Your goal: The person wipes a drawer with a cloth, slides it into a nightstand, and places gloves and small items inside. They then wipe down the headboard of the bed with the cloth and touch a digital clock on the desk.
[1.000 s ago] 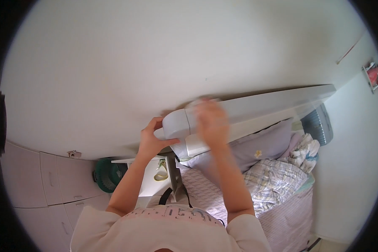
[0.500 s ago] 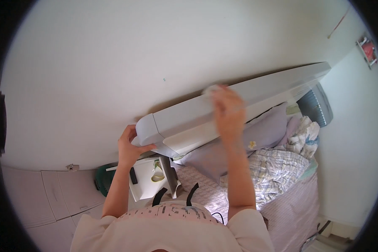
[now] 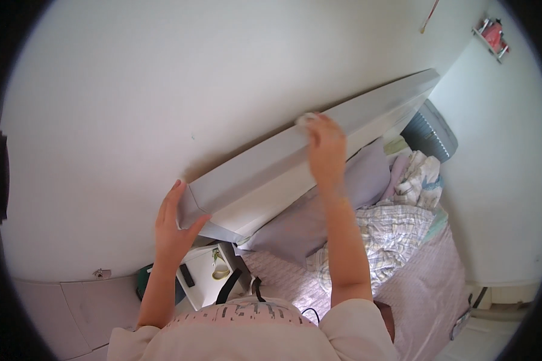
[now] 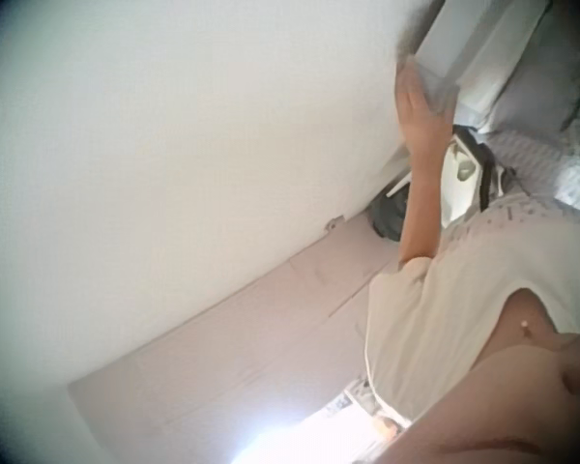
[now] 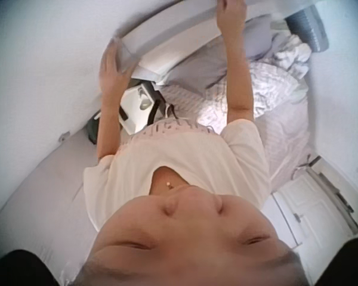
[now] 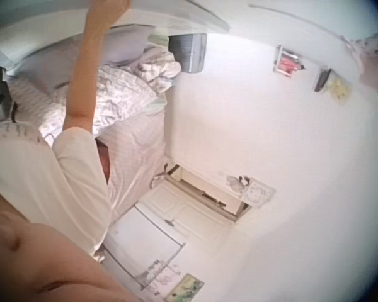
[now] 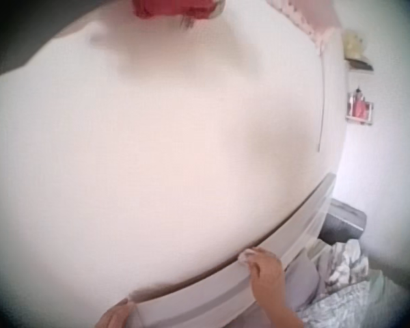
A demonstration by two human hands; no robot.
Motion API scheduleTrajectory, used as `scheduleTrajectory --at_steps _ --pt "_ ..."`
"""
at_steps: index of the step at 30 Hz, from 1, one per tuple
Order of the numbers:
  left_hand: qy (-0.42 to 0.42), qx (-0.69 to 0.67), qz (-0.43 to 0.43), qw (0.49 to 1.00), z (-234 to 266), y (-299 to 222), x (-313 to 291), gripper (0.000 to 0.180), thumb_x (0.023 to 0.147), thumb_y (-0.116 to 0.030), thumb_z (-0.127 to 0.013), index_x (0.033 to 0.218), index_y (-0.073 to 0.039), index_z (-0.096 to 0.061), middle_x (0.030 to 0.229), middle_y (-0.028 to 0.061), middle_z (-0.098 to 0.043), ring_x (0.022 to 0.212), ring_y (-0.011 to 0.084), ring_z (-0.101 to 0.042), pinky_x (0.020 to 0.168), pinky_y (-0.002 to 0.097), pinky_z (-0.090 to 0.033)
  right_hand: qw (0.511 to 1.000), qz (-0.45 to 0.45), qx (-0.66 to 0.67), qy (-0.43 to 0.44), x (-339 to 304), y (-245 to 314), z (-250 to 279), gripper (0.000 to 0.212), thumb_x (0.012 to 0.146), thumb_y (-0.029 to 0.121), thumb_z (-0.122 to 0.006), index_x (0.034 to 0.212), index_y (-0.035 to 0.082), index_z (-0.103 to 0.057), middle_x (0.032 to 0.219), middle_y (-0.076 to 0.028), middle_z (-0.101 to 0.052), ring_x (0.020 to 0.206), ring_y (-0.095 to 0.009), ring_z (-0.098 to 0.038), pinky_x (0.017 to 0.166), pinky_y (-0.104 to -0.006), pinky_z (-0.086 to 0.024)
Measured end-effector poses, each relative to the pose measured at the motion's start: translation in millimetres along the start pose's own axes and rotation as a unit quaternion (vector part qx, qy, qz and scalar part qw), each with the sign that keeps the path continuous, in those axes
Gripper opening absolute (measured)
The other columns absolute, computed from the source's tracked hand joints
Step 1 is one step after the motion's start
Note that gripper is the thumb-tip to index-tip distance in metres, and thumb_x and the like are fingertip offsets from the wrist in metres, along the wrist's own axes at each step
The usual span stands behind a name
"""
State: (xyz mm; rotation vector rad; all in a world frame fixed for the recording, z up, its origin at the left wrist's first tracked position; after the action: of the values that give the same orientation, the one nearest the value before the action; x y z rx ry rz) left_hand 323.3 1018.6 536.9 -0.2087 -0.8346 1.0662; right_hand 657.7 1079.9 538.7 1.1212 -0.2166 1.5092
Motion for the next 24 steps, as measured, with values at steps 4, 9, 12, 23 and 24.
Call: scheduleTrajectory --at_steps 4,9,12,23,24 --pt "0.043 0.035 -0.057 0.997 -30.3 -24.2 32.1 0.076 0.075 -0.016 -0.088 0.141 -0.005 -0.054 0.136 0.0180 -0.061 0.127 0.0361 -0.058 0.106 0.0436 -0.049 1.000 0.010 0.006 0.001 -22.7 35.2 -26.8 0.020 0.091 0.004 -0.060 0.109 0.007 -0.068 0.121 -0.015 -0.067 0.119 -0.038 -0.060 0.100 -0.0518 -0.047" --pt "0.070 0.024 -0.033 0.997 -45.4 -29.4 48.7 0.075 0.074 -0.021 -0.089 0.140 -0.006 -0.055 0.130 0.0190 -0.063 0.118 0.0376 -0.062 0.100 0.0430 -0.051 0.979 0.096 0.154 0.095 -44.4 104.8 -46.5 0.024 0.084 0.000 -0.064 0.105 0.009 -0.069 0.114 -0.010 -0.069 0.118 -0.032 -0.063 0.104 -0.0483 -0.047" --pt "0.069 0.054 -0.016 0.996 -44.3 -22.9 43.5 0.077 0.072 -0.027 -0.091 0.136 -0.004 -0.057 0.120 0.0162 -0.068 0.109 0.0352 -0.066 0.093 0.0439 -0.054 0.996 0.048 0.073 0.020 -5.3 0.1 -8.9 0.023 0.084 -0.002 -0.065 0.103 0.009 -0.070 0.113 -0.011 -0.070 0.114 -0.034 -0.064 0.102 -0.0465 -0.048" --pt "0.028 -0.008 0.047 0.998 -30.5 -18.5 42.7 0.074 0.066 -0.022 -0.094 0.130 -0.003 -0.061 0.117 0.0153 -0.070 0.106 0.0307 -0.069 0.096 0.0398 -0.055 0.982 0.096 0.151 0.066 -34.2 82.8 -44.2 0.014 0.085 0.010 -0.072 0.099 0.009 -0.070 0.111 -0.011 -0.071 0.110 -0.033 -0.066 0.098 -0.0481 -0.049" --pt "0.028 -0.010 0.052 0.998 -32.1 -11.7 40.0 0.074 0.066 -0.022 -0.094 0.130 -0.003 -0.061 0.117 0.0153 -0.070 0.106 0.0307 -0.069 0.096 0.0398 -0.055 0.989 0.079 0.117 0.045 -29.8 56.6 -37.6 0.014 0.085 0.010 -0.071 0.099 0.009 -0.070 0.109 -0.010 -0.072 0.109 -0.033 -0.066 0.098 -0.0478 -0.049"
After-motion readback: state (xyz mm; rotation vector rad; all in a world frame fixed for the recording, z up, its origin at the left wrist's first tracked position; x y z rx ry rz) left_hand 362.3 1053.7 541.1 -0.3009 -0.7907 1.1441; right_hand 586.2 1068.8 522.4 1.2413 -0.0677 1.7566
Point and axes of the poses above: each hand's wrist, its own x-axis towards the middle knuckle, its own z-axis out of the back of the hand, y = z × x, the point moved 10 cm from there along x, towards the middle knuckle
